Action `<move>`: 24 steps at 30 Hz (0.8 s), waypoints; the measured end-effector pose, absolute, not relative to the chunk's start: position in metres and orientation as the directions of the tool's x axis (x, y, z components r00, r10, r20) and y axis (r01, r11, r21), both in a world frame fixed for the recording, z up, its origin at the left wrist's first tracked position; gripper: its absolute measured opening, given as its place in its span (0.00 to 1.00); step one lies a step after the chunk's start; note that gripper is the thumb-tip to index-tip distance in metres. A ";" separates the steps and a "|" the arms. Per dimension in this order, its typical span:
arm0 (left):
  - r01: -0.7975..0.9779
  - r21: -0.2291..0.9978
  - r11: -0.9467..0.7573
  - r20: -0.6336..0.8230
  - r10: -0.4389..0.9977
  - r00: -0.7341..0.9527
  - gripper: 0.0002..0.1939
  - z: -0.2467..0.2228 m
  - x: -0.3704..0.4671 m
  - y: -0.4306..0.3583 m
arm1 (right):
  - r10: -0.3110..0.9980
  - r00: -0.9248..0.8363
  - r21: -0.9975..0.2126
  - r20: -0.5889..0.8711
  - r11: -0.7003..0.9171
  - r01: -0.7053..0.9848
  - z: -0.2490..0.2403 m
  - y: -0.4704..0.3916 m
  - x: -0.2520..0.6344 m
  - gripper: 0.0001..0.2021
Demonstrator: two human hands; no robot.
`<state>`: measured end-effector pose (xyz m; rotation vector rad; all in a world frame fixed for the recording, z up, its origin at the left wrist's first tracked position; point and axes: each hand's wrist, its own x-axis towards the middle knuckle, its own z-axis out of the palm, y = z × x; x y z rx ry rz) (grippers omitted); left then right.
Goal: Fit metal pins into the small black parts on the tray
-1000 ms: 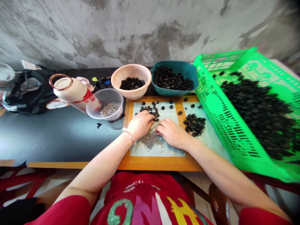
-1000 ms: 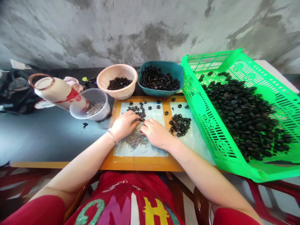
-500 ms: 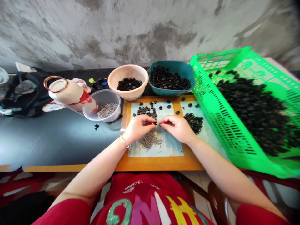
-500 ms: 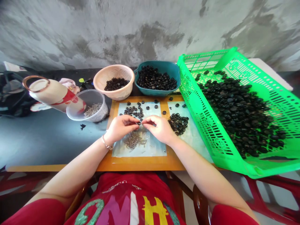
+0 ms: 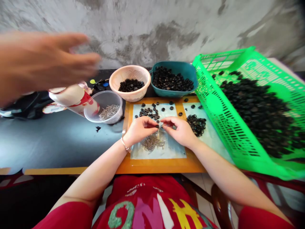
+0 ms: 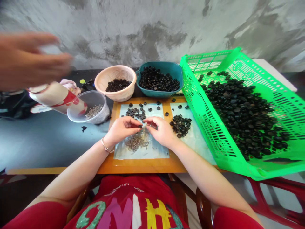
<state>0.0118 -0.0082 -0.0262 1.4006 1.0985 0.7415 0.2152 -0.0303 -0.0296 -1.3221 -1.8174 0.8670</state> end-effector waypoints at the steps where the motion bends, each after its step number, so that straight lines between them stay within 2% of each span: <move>1: 0.199 0.976 0.091 -0.164 0.907 0.388 0.12 -0.026 0.012 -0.009 | 0.964 -0.201 -0.844 0.172 0.250 0.475 -0.031 -0.031 0.215 0.11; 4: 0.224 0.972 0.070 -0.162 0.890 0.426 0.11 -0.027 0.014 -0.011 | 0.953 -0.204 -0.835 0.224 0.296 0.464 -0.032 -0.032 0.213 0.10; 13: 0.255 0.961 0.103 -0.200 0.900 0.388 0.10 -0.023 0.012 -0.008 | 0.919 -0.267 -0.761 0.289 0.390 0.518 -0.031 -0.031 0.217 0.10; 19: 0.331 0.936 -0.119 -0.028 0.912 0.409 0.07 -0.019 0.014 -0.013 | 0.946 -0.200 -0.820 0.255 0.321 0.473 -0.025 -0.034 0.214 0.10; 24: 0.410 0.884 -0.225 0.036 0.906 0.421 0.06 -0.019 0.016 -0.017 | 0.937 -0.243 -0.823 0.251 0.339 0.456 -0.027 -0.035 0.213 0.11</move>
